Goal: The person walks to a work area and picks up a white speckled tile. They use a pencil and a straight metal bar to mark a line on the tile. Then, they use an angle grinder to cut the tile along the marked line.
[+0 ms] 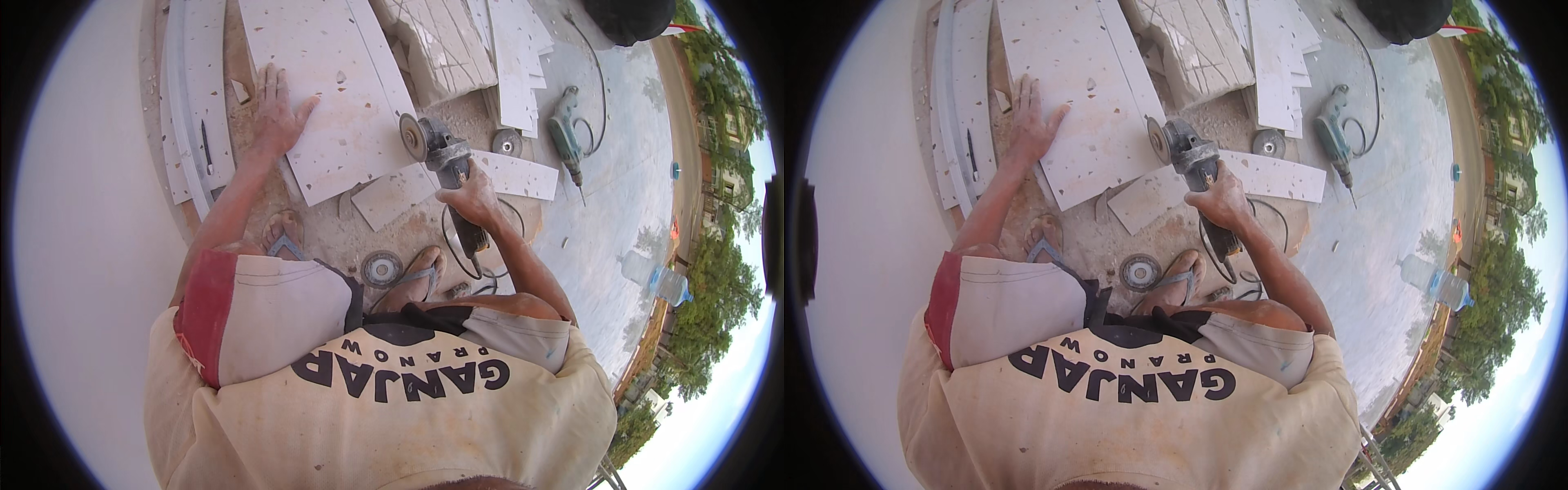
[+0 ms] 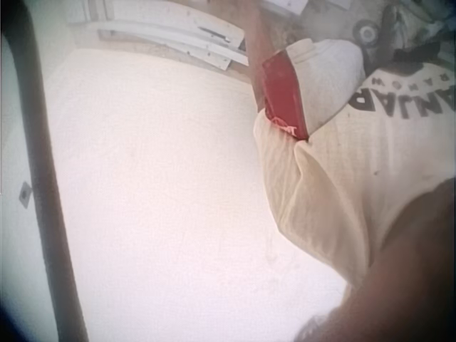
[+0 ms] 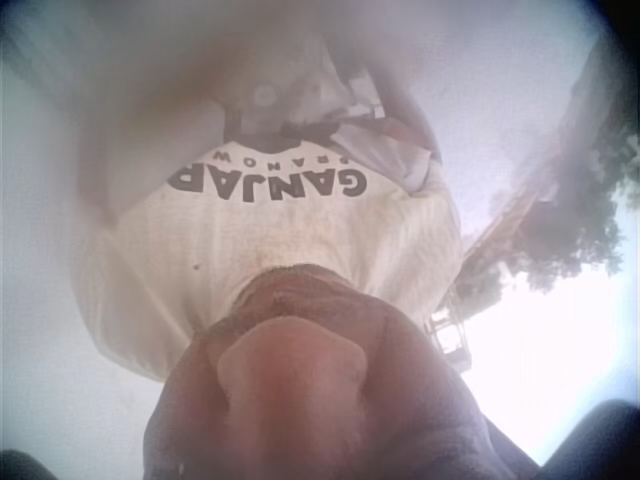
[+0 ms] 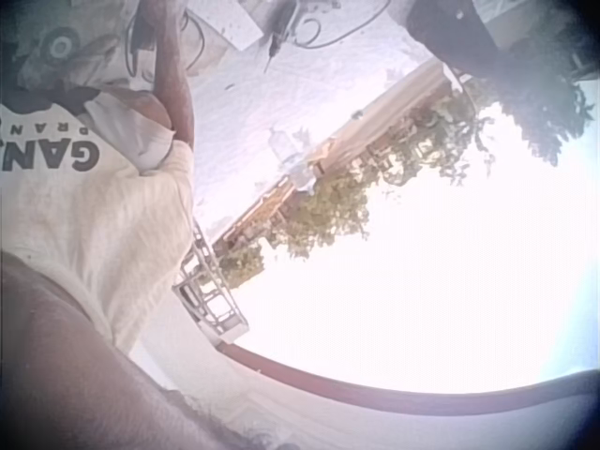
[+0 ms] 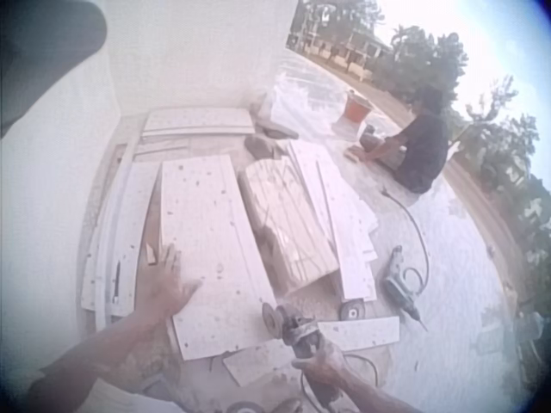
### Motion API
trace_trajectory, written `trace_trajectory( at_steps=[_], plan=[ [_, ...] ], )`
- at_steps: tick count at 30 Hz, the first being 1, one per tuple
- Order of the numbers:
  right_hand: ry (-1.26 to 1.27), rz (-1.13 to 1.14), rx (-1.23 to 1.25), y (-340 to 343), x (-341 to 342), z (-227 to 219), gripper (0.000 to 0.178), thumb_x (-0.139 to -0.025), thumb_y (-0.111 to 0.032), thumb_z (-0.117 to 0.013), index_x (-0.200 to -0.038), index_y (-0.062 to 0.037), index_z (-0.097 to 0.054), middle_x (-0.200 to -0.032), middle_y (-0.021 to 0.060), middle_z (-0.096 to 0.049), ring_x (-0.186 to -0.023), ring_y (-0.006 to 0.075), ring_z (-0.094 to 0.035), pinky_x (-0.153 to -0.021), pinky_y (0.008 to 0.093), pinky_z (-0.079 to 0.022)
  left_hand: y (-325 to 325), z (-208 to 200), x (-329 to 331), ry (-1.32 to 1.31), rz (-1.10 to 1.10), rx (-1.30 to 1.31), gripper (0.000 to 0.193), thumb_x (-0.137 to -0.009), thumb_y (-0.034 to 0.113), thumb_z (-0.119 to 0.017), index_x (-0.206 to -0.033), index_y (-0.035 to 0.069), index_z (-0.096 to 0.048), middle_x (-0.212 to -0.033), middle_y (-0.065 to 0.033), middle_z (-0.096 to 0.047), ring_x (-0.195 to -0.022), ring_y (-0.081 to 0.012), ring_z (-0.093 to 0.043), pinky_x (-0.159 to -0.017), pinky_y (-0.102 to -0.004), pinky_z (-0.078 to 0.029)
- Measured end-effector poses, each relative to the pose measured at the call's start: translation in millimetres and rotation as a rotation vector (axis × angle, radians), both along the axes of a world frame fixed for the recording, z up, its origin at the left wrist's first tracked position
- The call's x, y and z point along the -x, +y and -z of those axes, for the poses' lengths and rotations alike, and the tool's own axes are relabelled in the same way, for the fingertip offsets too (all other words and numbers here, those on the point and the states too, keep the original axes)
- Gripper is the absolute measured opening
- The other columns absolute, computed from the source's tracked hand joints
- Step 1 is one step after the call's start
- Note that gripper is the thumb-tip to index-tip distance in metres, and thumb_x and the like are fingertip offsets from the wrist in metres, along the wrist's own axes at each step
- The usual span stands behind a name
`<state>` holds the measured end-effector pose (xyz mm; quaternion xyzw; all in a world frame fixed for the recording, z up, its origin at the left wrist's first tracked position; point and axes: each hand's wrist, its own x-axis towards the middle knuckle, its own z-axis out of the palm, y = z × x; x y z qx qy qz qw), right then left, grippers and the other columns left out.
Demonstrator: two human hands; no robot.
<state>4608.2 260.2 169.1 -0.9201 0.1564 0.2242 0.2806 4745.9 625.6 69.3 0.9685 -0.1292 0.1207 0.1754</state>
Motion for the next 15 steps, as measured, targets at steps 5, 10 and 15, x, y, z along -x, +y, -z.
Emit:
trace_trajectory(
  at_steps=[5, 10, 15],
  plan=[
    [0.024, 0.027, -0.021, 4, -4, -5, 0.097, -0.061, -0.032, -0.083, -0.136, 0.0167, -0.046, -0.121, 0.0316, -0.064, -0.113, 0.0390, -0.064, -0.101, 0.0413, -0.049, 1, 1, 1, -0.019, 0.009, 0.022, 0.088, -0.096, 0.053, -0.060, -0.147, -0.014, -0.035, -0.158, -0.0334, -0.027, -0.151, -0.0449, -0.019, -0.124, -0.0494, -0.019],
    [0.012, 0.019, -0.022, -1, -4, 8, 0.096, -0.061, -0.032, -0.082, -0.137, 0.0136, -0.046, -0.120, 0.0300, -0.064, -0.112, 0.0377, -0.065, -0.100, 0.0410, -0.050, 0, -2, 0, -0.023, 0.010, 0.008, 0.086, -0.096, 0.051, -0.061, -0.146, -0.014, -0.035, -0.157, -0.0338, -0.027, -0.151, -0.0454, -0.020, -0.124, -0.0496, -0.019],
    [0.008, 0.027, -0.016, 3, -7, 6, 0.095, -0.061, -0.032, -0.081, -0.137, 0.0126, -0.047, -0.120, 0.0295, -0.065, -0.111, 0.0375, -0.065, -0.098, 0.0411, -0.051, 1, 0, 1, -0.033, 0.017, 0.036, 0.086, -0.096, 0.051, -0.061, -0.146, -0.015, -0.035, -0.157, -0.0339, -0.027, -0.151, -0.0453, -0.019, -0.124, -0.0496, -0.019]
  ],
)
